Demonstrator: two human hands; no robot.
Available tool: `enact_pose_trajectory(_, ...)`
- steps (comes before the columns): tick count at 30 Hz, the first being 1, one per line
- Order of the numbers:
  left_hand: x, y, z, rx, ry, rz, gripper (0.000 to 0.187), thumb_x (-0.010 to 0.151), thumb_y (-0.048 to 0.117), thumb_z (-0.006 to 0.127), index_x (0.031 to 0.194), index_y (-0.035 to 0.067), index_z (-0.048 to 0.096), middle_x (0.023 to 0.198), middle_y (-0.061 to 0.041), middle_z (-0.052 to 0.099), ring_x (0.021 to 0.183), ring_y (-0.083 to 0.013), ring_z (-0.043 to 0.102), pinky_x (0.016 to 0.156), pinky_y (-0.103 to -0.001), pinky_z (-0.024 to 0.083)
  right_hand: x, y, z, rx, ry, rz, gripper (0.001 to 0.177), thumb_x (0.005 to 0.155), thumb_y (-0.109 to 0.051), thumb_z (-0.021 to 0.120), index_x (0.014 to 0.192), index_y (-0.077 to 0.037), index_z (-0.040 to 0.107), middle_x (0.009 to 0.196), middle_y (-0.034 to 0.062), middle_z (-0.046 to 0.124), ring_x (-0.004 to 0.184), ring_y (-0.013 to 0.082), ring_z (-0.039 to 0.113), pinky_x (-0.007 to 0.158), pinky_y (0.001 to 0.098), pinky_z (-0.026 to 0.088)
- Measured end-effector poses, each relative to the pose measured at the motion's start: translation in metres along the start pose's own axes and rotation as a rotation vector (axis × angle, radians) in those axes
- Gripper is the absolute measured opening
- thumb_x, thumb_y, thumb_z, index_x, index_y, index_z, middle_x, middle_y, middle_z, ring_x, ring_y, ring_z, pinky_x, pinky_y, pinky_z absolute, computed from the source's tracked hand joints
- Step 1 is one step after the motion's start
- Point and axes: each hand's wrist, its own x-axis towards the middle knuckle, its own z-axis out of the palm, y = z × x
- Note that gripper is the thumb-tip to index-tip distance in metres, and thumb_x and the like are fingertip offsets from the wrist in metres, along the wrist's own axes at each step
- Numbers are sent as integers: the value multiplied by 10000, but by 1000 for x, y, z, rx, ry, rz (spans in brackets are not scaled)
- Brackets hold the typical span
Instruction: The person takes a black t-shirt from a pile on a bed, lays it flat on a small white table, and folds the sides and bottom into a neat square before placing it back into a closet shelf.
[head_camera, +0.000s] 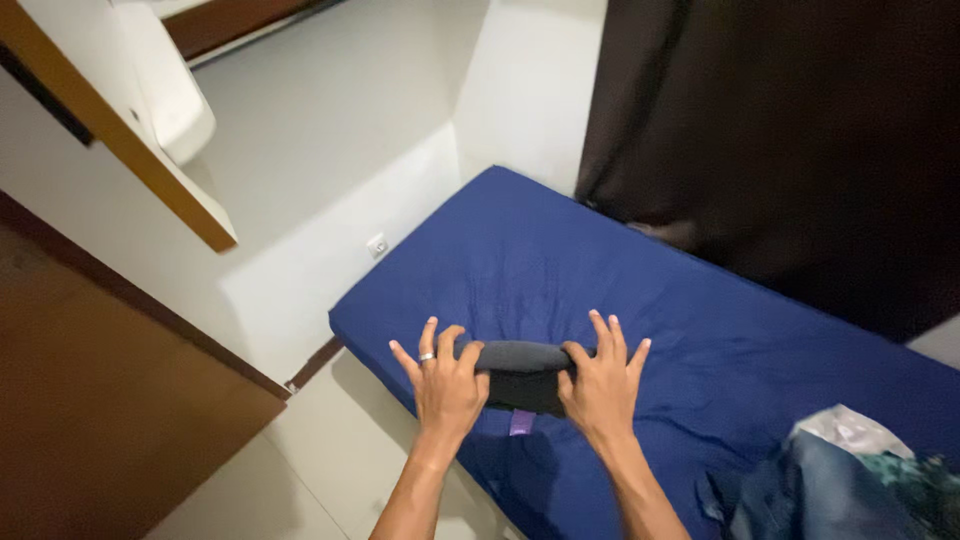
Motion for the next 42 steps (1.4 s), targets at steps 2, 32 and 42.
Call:
enact_pose_trajectory(2, 23, -11, -6, -4, 6, 18, 334, 683, 145, 779, 1017, 132, 771, 1289, -115, 581, 1409, -417, 372, 1102, -843, 25, 19, -8, 3, -4, -6, -3, 385, 652, -192, 807, 1032, -168, 754, 1504, 152, 462, 1460, 380, 367, 1159, 765, 182)
enact_pose_trajectory(32, 220, -97, 23, 165, 237, -125, 384, 693, 129, 811, 1073, 181, 806, 1003, -124, 482, 1126, -343, 492, 1149, -793, 157, 257, -57, 102, 213, 89, -112, 325, 628, -127, 813, 953, -137, 807, 1063, 169, 487, 1281, 410, 437, 1172, 767, 127)
enact_pose_trajectory(42, 293, -135, 36, 345, 332, -202, 430, 669, 120, 802, 1091, 197, 810, 948, -99, 542, 1112, -325, 512, 1141, -794, 170, 353, -73, 173, 283, 161, -220, 312, 696, -127, 805, 1000, -195, 824, 1004, 136, 532, 1152, 349, 513, 1164, 787, 166)
